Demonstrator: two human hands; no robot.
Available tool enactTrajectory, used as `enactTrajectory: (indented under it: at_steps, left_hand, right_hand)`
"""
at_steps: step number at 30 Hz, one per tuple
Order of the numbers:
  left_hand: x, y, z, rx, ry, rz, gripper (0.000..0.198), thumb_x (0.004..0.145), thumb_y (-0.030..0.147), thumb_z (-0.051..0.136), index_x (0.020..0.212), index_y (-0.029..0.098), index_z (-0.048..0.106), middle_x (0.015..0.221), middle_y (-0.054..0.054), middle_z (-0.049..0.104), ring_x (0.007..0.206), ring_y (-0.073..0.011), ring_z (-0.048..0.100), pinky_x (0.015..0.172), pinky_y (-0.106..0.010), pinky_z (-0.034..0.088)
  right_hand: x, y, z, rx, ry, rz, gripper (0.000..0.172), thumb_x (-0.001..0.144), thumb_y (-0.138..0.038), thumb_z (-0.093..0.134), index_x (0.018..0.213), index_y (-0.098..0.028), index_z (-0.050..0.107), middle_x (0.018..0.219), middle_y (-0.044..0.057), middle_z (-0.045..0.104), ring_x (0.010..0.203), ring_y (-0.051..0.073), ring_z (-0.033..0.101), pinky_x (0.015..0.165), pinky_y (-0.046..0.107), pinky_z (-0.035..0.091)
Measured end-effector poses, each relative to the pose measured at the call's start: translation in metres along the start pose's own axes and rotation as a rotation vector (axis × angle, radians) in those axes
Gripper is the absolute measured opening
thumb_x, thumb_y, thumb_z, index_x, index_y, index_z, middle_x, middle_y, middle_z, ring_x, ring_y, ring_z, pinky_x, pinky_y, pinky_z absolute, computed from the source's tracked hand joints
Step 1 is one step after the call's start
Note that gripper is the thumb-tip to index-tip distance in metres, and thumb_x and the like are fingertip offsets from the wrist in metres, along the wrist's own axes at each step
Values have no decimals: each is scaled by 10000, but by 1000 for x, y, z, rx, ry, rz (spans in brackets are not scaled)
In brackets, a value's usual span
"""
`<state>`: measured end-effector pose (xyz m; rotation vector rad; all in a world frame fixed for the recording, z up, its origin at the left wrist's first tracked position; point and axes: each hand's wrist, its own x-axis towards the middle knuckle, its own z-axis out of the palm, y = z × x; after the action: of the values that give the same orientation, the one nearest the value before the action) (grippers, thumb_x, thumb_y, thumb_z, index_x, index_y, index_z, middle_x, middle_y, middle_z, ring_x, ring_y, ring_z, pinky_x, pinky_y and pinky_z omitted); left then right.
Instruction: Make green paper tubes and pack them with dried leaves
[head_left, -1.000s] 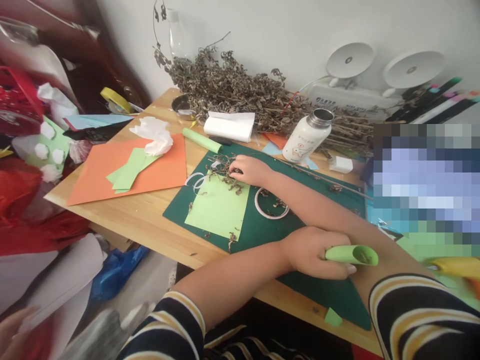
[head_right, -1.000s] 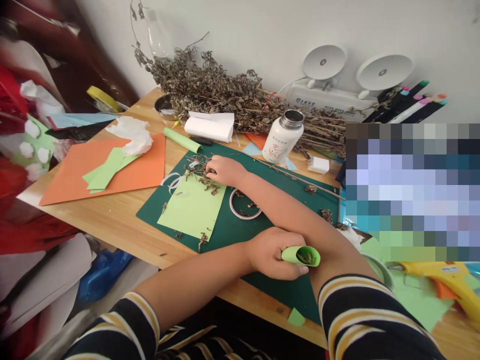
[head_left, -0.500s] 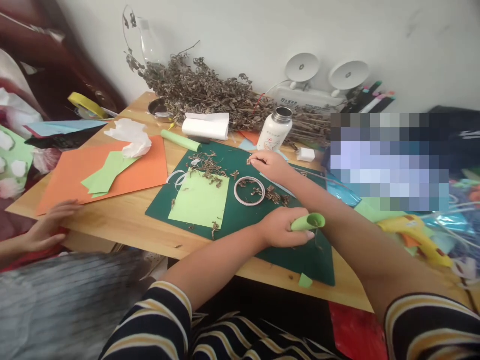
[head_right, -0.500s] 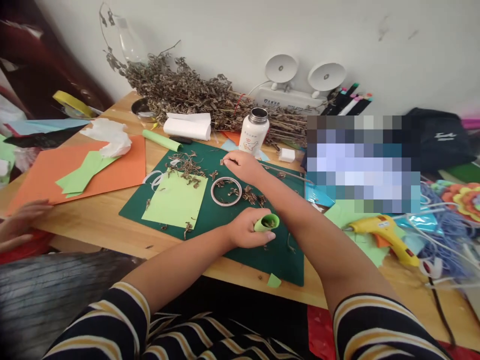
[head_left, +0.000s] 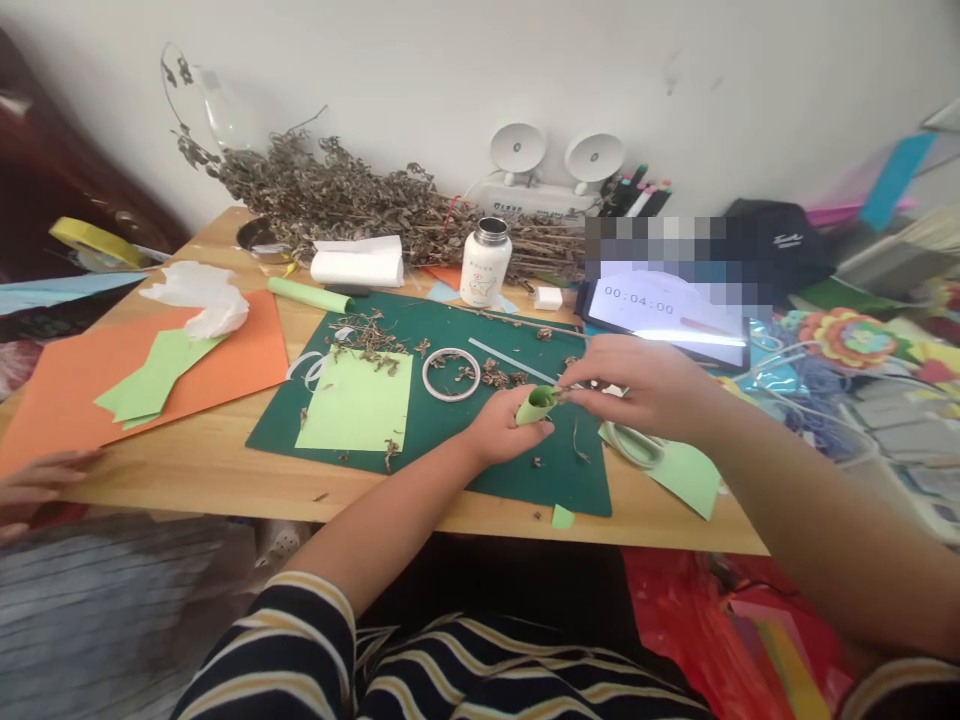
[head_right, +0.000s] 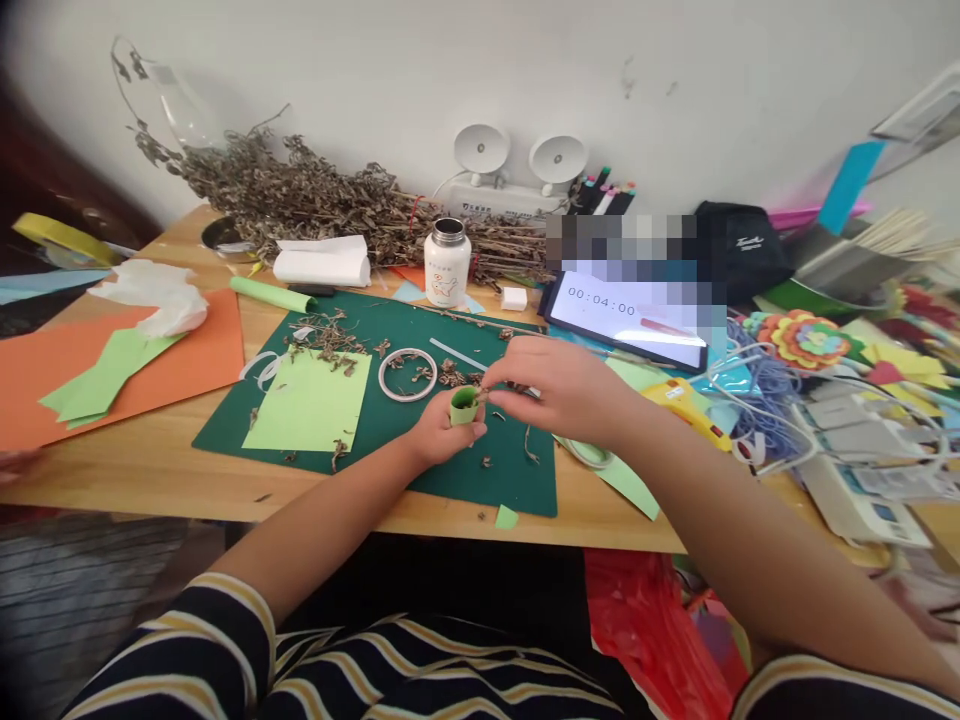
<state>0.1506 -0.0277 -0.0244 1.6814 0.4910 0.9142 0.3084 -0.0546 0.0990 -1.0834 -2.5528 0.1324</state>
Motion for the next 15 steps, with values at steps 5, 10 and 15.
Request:
enactTrajectory:
  at_steps: [5, 10, 15]
  left_hand:
    - [-1, -2, 0, 3, 18, 12, 170, 652, 282, 513, 583, 183, 393, 473, 58, 430, 479, -89, 411, 513, -233, 368]
    - [0, 0, 0, 16, 17, 19, 194, 655, 303, 506, 559, 179, 392, 466, 59, 419, 469, -80, 386, 499, -227, 349]
    - [0, 0, 0, 22, 19, 14, 193, 647, 299, 506, 552, 176, 393, 465, 57, 421, 483, -81, 394, 505, -226, 357]
  right_hand:
    - [9, -6, 4, -22, -10, -29, 201, 816, -308, 449, 759, -221, 621, 652, 36, 564, 628, 156, 532, 522, 264, 390]
    - [16, -11, -3, 81, 57, -10, 189, 795, -234, 429, 862, -246, 605, 675, 27, 562, 616, 157, 516, 536, 279, 392]
    - [21, -20, -1, 243, 127, 65, 250, 698, -84, 389, 804, -237, 556, 658, 8, 503, 596, 140, 486, 523, 268, 401]
